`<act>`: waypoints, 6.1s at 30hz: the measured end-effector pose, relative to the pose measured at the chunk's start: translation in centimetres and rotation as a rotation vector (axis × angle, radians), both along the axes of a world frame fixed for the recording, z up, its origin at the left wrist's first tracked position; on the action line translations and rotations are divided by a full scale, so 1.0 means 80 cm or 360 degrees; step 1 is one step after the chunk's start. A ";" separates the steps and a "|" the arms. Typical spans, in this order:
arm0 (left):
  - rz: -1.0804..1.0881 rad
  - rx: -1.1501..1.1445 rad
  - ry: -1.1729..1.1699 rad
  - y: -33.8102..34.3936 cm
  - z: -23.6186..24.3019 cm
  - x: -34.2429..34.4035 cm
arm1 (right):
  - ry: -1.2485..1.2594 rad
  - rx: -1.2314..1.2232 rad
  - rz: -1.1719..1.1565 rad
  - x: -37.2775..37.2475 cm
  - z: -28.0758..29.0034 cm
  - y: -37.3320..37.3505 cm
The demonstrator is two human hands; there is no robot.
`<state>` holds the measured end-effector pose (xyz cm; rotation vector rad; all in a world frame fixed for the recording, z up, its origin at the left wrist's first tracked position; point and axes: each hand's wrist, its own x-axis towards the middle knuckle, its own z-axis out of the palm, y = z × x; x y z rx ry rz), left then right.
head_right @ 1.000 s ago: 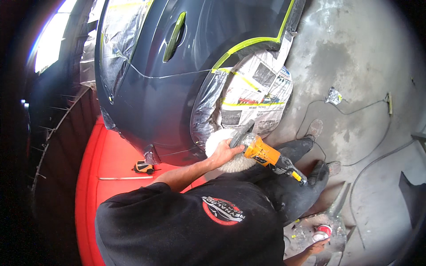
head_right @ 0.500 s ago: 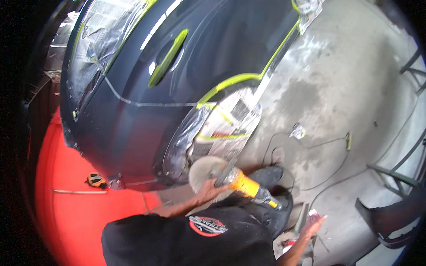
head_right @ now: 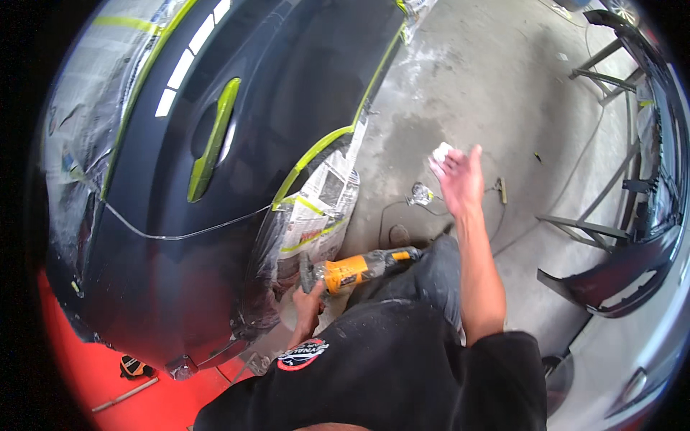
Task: The recorder is polishing a dark gray car door panel using a rotary polisher and applying polishing compound by hand.
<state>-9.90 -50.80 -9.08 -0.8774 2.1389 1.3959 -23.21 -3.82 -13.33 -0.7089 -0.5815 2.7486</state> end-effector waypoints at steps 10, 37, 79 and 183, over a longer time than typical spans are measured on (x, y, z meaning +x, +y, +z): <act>0.0607 -0.0034 -0.0126 0.068 -0.031 -0.037 | 0.0021 0.0145 0.0171 -0.192 -0.029 0.067; 0.0919 -0.0452 -0.0379 0.453 0.020 -0.230 | 0.0198 0.1980 -0.0261 -0.855 0.055 0.221; 0.1048 -0.0483 -0.0464 0.418 -0.021 -0.186 | 0.2195 0.3036 0.0798 -0.603 0.058 -0.053; 0.0045 -0.0703 -0.0713 0.472 -0.112 -0.274 | 0.0562 0.1866 -0.0274 -0.981 -0.013 0.314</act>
